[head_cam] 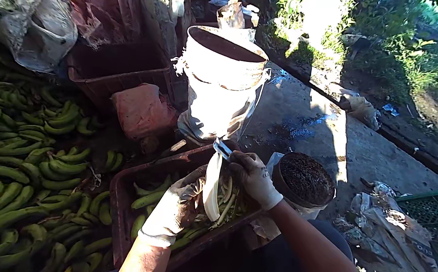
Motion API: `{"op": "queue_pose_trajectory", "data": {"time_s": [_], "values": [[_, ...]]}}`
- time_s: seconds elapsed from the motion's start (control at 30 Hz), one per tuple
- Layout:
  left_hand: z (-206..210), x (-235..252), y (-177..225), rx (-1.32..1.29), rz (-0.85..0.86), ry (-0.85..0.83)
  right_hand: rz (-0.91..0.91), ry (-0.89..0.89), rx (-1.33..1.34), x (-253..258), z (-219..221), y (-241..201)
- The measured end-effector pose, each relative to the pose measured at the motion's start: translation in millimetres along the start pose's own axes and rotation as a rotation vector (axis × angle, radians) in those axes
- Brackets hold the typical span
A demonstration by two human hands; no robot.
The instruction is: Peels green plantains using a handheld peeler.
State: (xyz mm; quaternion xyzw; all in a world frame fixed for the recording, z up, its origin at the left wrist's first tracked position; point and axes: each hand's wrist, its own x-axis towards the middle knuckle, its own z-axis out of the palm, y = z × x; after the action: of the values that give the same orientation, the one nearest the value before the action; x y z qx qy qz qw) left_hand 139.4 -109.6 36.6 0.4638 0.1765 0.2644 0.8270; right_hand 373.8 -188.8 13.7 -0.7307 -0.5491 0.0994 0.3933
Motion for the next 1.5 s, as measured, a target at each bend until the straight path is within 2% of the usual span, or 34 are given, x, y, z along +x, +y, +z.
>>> {"op": "queue_pose_trajectory", "data": {"time_s": [0.07,0.1,0.2,0.3,0.37,0.47,0.5,0.57,0.67,0.73,0.77,0.83,0.93,1.0,1.03,1.1,1.13,1.2,1.27,1.3,1.4,1.5], "values": [[4,-1,2,0.005,-0.005,0.012,0.187,-0.032,0.003,9,-5,12],[4,-1,3,-0.001,0.003,0.016,0.218,-0.024,0.017,10,-9,14],[1,2,4,-0.016,0.055,0.065,0.061,0.016,0.063,1,-16,5],[2,5,2,0.028,0.084,0.239,-0.125,-0.114,0.108,-16,-22,-17],[1,7,1,0.077,0.120,0.381,-0.092,-0.269,-0.057,-24,-26,-23],[-13,7,7,0.132,0.175,0.507,0.134,-0.395,-0.401,-18,-31,-18],[-13,7,10,0.146,0.180,0.548,0.186,-0.366,-0.419,-15,-34,-14],[-10,7,14,0.161,0.181,0.575,0.183,-0.235,-0.264,-14,-40,-11],[4,8,6,0.139,0.165,0.478,0.118,-0.146,0.182,-20,-37,-35],[16,6,-6,0.158,0.140,0.362,0.085,-0.192,0.294,-27,-26,-55],[22,3,-10,0.207,0.121,0.329,0.074,-0.209,0.246,-29,-19,-62],[28,-3,-10,0.297,0.098,0.268,0.030,-0.133,0.122,-31,-9,-66],[18,-6,10,0.212,0.165,0.172,-0.150,0.220,0.092,-13,-24,-72],[-1,-9,30,0.285,0.267,0.228,-0.302,0.463,0.226,25,-52,-92],[-14,-12,41,0.376,0.324,0.294,-0.321,0.553,0.260,51,-69,-105],[-50,-18,52,0.578,0.458,0.402,-0.252,0.704,-0.060,107,-108,-130],[-65,-25,55,0.598,0.507,0.452,-0.236,0.695,-0.166,138,-124,-130],[-65,-46,80,0.512,0.494,0.603,-0.249,0.559,-0.088,176,-132,-122],[-61,-63,110,0.425,0.486,0.724,-0.269,0.420,-0.042,172,-105,-130],[-63,-70,119,0.404,0.514,0.757,-0.260,0.300,-0.049,154,-82,-133],[-75,-84,132,0.384,0.571,0.852,-0.111,-0.086,-0.084,81,21,-98],[-96,-82,128,0.344,0.556,0.860,0.299,-0.642,-0.170,33,138,-24]]}}
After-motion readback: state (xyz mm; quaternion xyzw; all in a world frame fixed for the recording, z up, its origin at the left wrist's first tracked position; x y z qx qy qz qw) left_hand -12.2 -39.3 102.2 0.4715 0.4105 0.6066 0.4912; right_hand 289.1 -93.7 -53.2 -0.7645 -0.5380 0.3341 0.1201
